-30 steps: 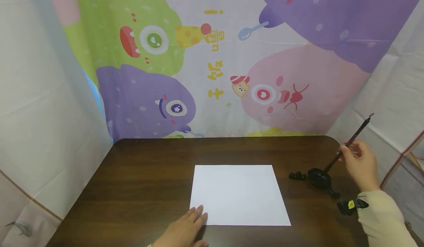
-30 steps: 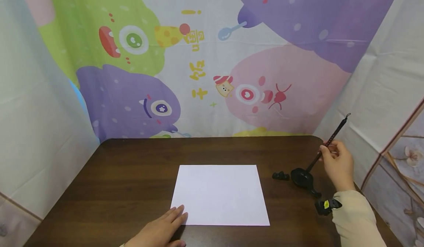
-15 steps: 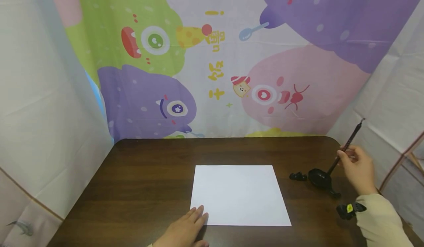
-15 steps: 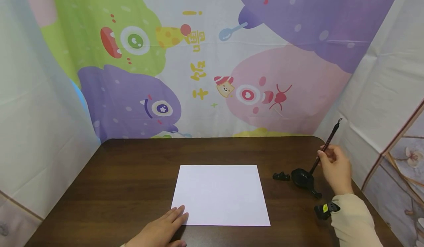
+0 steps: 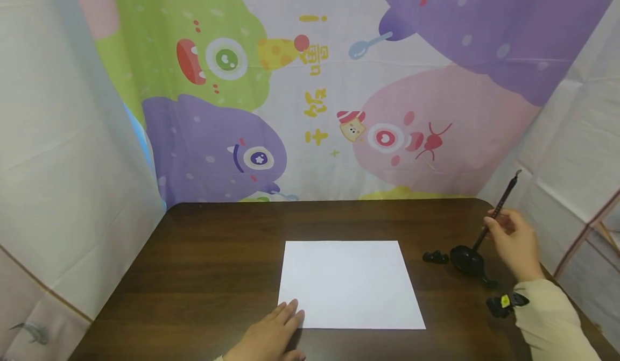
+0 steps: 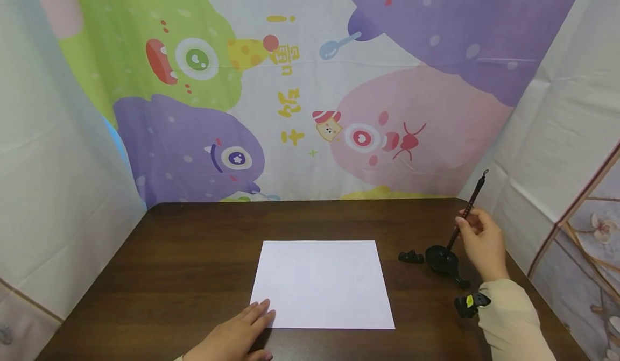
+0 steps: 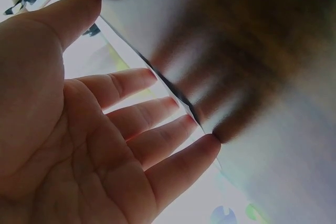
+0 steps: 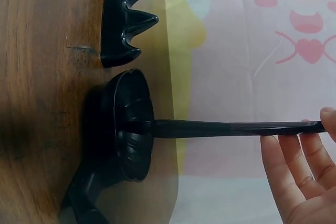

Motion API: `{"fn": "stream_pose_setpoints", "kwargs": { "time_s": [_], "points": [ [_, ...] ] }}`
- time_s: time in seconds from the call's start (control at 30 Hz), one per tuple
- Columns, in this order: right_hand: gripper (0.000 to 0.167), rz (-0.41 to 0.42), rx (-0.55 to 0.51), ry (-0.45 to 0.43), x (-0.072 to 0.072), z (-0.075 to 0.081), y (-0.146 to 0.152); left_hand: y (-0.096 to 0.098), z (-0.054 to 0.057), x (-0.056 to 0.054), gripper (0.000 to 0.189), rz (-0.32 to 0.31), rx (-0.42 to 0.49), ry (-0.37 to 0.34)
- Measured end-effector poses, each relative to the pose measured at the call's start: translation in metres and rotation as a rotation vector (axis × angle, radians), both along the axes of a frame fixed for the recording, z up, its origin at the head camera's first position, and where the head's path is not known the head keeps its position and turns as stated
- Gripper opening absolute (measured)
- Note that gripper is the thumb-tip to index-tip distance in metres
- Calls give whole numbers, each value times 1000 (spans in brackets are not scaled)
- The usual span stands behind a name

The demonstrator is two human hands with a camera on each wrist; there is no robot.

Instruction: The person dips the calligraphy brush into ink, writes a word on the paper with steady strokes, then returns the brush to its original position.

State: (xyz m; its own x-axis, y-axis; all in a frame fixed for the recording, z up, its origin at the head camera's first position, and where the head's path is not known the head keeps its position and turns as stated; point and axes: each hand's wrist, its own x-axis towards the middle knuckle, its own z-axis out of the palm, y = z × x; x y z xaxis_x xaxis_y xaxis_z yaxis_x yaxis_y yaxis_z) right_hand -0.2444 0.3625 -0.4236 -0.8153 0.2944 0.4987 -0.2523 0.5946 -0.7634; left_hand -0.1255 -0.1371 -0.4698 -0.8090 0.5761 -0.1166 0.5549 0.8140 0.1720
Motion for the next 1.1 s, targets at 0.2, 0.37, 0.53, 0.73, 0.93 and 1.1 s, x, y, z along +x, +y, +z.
{"fn": "stream_pose_setpoints", "kwargs": {
  "time_s": [0.2,0.37,0.53,0.73,0.93,1.1],
  "points": [
    [19,10,-41,4,-2,0,0,1,2,0,72,9,4,-21],
    [8,31,-124,1,-3,1,-1,1,2,0,72,10,-1,-22],
    [10,60,-209,10,-4,5,0,1,2,-1,72,4,-8,-12],
    [11,64,-273,24,-4,12,0,2,3,-1,72,0,-16,-5],
    [14,82,-329,44,-4,25,-3,1,3,-1,72,6,-18,-20],
    [13,162,-431,87,-8,36,-10,1,2,-1,72,8,-23,-37]
  ]
}}
